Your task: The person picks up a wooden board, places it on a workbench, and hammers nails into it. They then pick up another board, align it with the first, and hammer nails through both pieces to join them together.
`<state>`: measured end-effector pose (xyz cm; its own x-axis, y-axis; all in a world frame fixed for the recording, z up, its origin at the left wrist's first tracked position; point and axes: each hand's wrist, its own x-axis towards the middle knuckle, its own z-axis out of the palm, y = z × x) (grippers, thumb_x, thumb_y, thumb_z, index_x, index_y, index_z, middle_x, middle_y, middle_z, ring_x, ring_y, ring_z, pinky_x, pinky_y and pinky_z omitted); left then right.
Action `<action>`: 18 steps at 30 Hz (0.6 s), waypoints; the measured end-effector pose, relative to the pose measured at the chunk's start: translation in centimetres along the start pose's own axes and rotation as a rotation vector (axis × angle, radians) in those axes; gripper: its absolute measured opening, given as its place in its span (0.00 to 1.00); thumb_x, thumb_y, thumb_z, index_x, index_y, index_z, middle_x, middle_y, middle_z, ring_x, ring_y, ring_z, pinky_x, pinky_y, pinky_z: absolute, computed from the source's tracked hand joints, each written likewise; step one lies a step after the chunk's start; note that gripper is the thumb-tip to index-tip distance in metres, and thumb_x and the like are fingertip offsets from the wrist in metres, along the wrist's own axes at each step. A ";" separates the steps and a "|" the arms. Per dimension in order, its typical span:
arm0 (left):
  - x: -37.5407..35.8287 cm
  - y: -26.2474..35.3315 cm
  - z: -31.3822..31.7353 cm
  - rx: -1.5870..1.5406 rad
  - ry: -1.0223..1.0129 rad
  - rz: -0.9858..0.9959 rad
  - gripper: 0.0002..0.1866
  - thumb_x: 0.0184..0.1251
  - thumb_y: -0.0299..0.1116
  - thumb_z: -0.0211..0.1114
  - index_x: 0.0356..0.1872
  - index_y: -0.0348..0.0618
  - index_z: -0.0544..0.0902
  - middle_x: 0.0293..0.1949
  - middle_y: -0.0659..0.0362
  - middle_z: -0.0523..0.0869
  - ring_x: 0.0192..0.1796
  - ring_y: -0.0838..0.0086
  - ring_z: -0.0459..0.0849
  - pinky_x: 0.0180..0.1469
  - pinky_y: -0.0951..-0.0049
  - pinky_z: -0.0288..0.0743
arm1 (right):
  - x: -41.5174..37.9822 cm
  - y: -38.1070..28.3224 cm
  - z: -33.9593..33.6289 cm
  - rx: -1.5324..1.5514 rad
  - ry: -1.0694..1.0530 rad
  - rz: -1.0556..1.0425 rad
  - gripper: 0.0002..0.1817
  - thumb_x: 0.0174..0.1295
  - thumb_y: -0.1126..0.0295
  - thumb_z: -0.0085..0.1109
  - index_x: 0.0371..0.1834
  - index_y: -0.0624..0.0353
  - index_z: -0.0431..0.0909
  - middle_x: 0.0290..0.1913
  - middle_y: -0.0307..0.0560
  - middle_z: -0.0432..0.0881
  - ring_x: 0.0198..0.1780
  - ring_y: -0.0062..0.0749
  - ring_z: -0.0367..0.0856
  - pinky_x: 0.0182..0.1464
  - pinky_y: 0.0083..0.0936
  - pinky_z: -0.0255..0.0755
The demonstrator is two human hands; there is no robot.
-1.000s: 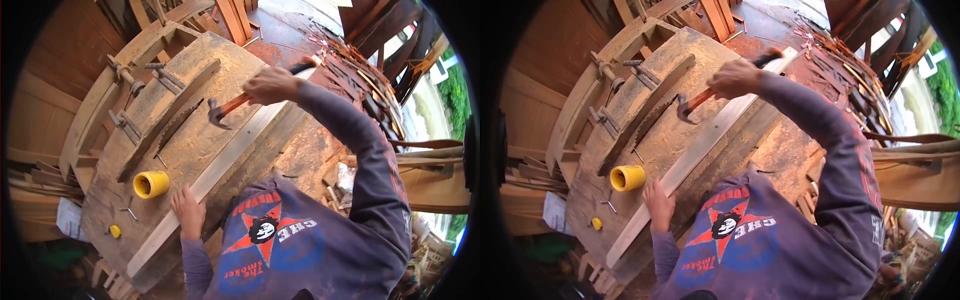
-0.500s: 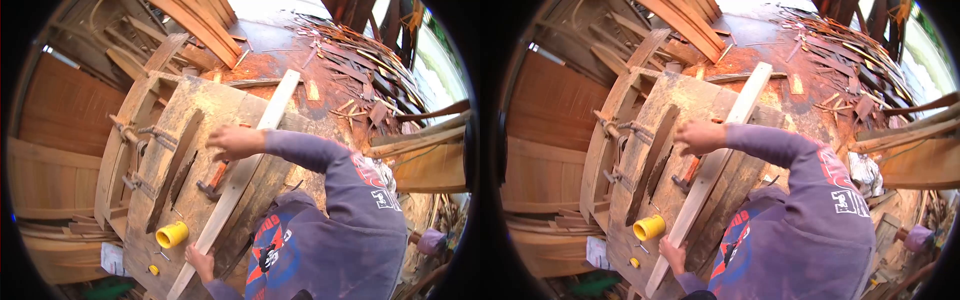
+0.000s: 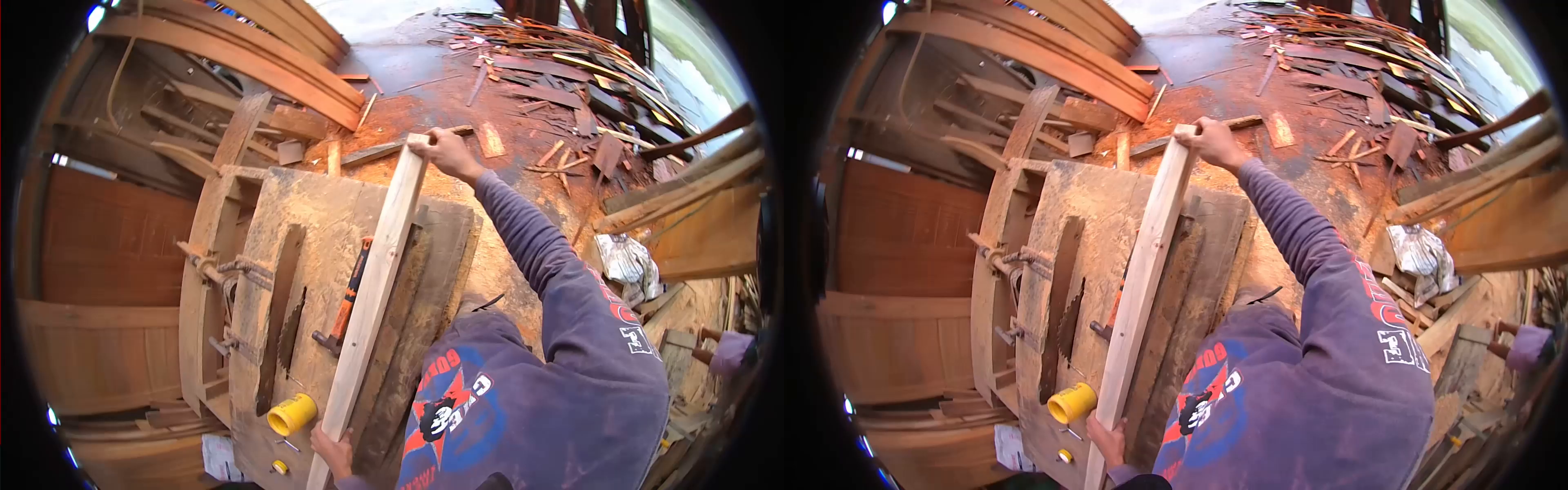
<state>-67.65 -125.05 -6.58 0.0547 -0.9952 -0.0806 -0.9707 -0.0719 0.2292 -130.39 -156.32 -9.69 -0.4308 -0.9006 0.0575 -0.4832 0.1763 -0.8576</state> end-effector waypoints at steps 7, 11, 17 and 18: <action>-1.7 -0.4 -1.2 0.014 0.062 -0.054 0.40 0.43 0.42 0.84 0.59 0.38 0.77 0.54 0.48 0.81 0.60 0.47 0.74 0.64 0.51 0.65 | -0.4 0.7 0.9 -0.022 -0.042 -0.174 0.28 0.66 0.44 0.64 0.49 0.63 0.86 0.40 0.55 0.89 0.40 0.42 0.88 0.46 0.35 0.79; -1.7 0.6 -1.9 0.032 0.049 -0.070 0.39 0.45 0.45 0.83 0.58 0.39 0.77 0.54 0.47 0.81 0.60 0.48 0.74 0.64 0.52 0.64 | 0.2 1.0 0.6 0.069 -0.168 -0.091 0.25 0.66 0.48 0.67 0.49 0.63 0.86 0.37 0.42 0.88 0.38 0.24 0.83 0.43 0.23 0.75; -0.2 3.0 -1.0 0.070 0.136 -0.084 0.39 0.46 0.58 0.80 0.52 0.41 0.79 0.47 0.51 0.82 0.54 0.54 0.78 0.60 0.55 0.66 | 1.3 2.6 2.2 0.335 -0.257 -0.009 0.24 0.69 0.52 0.66 0.50 0.65 0.80 0.40 0.38 0.83 0.39 0.19 0.80 0.42 0.19 0.75; -0.4 3.0 -1.0 0.089 0.129 -0.077 0.38 0.45 0.59 0.80 0.51 0.41 0.80 0.46 0.52 0.82 0.52 0.56 0.79 0.59 0.57 0.67 | 1.7 3.2 2.1 0.293 -0.230 -0.017 0.22 0.70 0.52 0.66 0.50 0.63 0.80 0.40 0.36 0.82 0.40 0.18 0.81 0.43 0.18 0.76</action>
<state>-70.31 -124.89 -4.89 0.1536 -0.9876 0.0324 -0.9791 -0.1477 0.1395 -131.10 -158.12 -13.38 -0.2260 -0.9740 -0.0150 -0.2360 0.0697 -0.9693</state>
